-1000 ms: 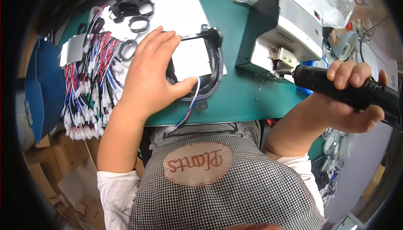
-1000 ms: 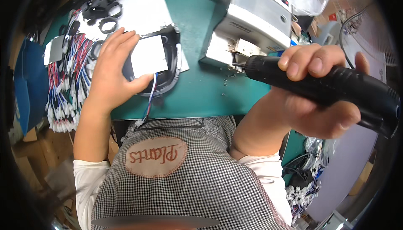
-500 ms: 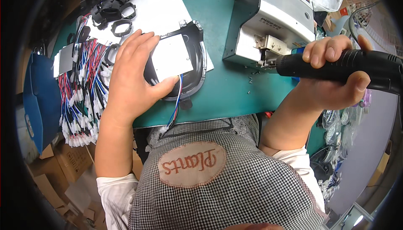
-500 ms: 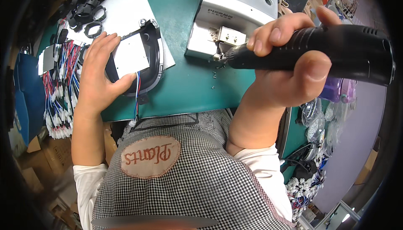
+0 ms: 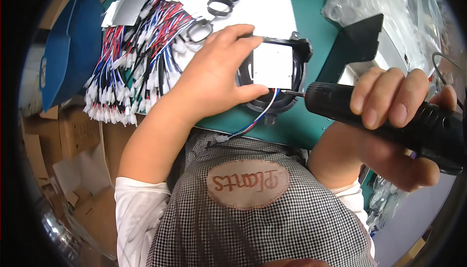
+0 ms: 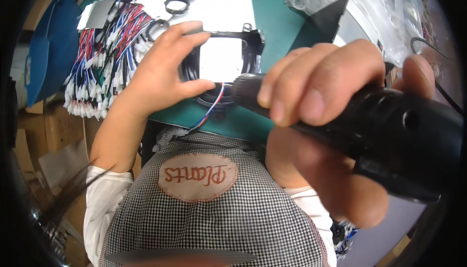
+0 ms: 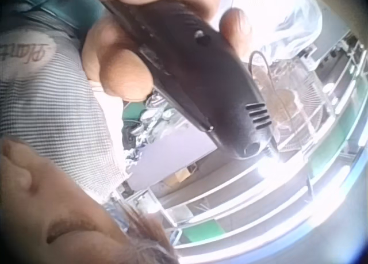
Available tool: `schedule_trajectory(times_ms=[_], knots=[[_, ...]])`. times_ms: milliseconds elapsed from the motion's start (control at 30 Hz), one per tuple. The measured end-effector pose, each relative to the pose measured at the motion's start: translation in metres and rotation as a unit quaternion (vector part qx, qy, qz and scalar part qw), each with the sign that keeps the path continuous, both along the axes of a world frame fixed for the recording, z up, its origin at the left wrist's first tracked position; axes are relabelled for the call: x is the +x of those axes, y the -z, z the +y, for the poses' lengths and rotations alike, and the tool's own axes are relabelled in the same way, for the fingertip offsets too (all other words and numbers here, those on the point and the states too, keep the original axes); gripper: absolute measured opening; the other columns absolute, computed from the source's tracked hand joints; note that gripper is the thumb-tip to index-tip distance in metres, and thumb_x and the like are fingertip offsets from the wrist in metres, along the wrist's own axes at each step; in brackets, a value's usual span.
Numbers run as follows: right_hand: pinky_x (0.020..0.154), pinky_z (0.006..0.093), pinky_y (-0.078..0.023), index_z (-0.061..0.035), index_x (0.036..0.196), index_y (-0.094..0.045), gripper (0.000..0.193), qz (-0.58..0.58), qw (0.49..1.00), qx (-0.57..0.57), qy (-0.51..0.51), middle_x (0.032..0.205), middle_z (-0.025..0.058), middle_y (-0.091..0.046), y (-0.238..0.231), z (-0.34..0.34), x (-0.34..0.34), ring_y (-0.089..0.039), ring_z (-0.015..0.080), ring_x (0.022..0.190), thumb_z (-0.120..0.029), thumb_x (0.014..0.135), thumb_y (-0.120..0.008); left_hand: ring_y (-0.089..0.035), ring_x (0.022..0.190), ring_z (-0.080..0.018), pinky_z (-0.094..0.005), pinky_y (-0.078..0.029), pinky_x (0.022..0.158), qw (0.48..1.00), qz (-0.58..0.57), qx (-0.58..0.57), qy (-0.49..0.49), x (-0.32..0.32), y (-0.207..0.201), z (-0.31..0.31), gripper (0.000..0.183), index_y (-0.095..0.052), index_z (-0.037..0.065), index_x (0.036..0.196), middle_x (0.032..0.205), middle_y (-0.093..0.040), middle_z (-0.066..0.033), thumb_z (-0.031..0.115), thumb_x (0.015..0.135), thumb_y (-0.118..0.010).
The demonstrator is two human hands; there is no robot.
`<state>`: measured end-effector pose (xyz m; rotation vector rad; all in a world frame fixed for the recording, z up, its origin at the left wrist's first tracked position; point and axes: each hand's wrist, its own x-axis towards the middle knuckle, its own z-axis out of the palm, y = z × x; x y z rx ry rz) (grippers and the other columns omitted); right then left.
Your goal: The person assembles electronic components by placing a circular component into an electronic housing and securing it with screws. The screws are fastened using an electric screwdriver.
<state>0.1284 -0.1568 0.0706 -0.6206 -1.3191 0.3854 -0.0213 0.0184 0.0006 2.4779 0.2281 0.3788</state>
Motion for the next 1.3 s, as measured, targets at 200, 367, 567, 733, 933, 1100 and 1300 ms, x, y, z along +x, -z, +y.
schedule_trajectory(times_ms=[200,367,567,733,933,1100,1300], knots=[[0.056,0.0347,-0.047,-0.0068,0.139,-0.031,0.079,-0.006,1.000,0.013,0.027,0.089,0.0106,-0.052,0.012,0.042,-0.016,-0.053,0.0198,0.062,-0.057,0.084,-0.058,-0.045,0.120,-0.0335,-0.0397,-0.040,0.100,1.000,-0.014,-0.011,-0.016,-0.004,0.005,0.000,0.067,-0.055,0.003,0.121,0.131,-0.048,-0.0140,0.024,0.062,-0.081],[0.054,0.0364,-0.048,-0.0071,0.138,-0.028,0.078,0.029,0.997,0.011,0.077,0.087,0.0119,-0.052,0.023,0.049,-0.027,-0.054,0.0206,0.059,-0.056,0.085,-0.058,-0.046,0.119,-0.0343,-0.0407,-0.040,0.100,0.999,-0.014,-0.031,-0.011,-0.004,0.004,-0.002,0.067,-0.056,0.004,0.121,0.131,-0.048,-0.0142,0.022,0.061,-0.081],[0.051,0.0339,-0.049,-0.0066,0.138,-0.026,0.078,-0.034,0.979,-0.117,0.166,0.083,0.0128,-0.053,0.020,0.050,-0.031,-0.053,0.0199,0.056,-0.053,0.085,-0.061,-0.043,0.122,-0.0330,-0.0388,-0.042,0.099,1.000,-0.005,-0.026,-0.011,-0.003,0.011,0.004,0.065,-0.057,0.001,0.119,0.132,-0.047,-0.0143,0.027,0.065,-0.080],[0.049,0.0317,-0.048,-0.0054,0.135,-0.028,0.077,-0.115,0.974,-0.140,0.132,0.078,0.0105,-0.053,0.007,0.058,-0.026,-0.053,0.0185,0.055,-0.048,0.083,-0.066,-0.042,0.124,-0.0330,-0.0386,-0.041,0.100,1.000,0.000,-0.025,-0.002,-0.003,0.004,0.008,0.065,-0.056,-0.002,0.120,0.132,-0.046,-0.0152,0.025,0.065,-0.080],[0.046,0.0288,-0.045,-0.0046,0.131,-0.032,0.074,-0.071,0.981,-0.124,0.128,0.073,0.0079,-0.051,0.008,0.080,-0.039,-0.050,0.0166,0.053,-0.045,0.081,-0.070,-0.043,0.120,-0.0402,-0.0443,-0.039,0.100,0.996,-0.051,-0.076,0.004,0.003,0.010,0.012,0.068,-0.057,0.006,0.120,0.130,-0.046,-0.0207,0.025,0.059,-0.082],[0.043,0.0265,-0.042,-0.0040,0.123,-0.034,0.076,0.072,0.991,-0.079,0.079,0.076,0.0114,-0.052,0.033,0.074,-0.038,-0.050,0.0180,0.055,-0.045,0.075,-0.076,-0.043,0.119,-0.0417,-0.0447,-0.038,0.101,0.993,-0.086,-0.087,-0.004,-0.008,0.025,0.005,0.070,-0.057,-0.003,0.112,0.130,-0.044,-0.0265,0.031,0.057,-0.082],[0.043,0.0255,-0.039,-0.0034,0.124,-0.036,0.071,0.084,0.980,-0.052,0.170,0.070,0.0079,-0.047,0.027,0.063,-0.051,-0.046,0.0159,0.052,-0.046,0.079,-0.071,-0.044,0.114,-0.0415,-0.0443,-0.041,0.096,0.993,-0.019,-0.120,0.008,-0.011,0.011,-0.006,0.067,-0.053,-0.005,0.110,0.136,-0.034,-0.0241,0.029,0.059,-0.081]])
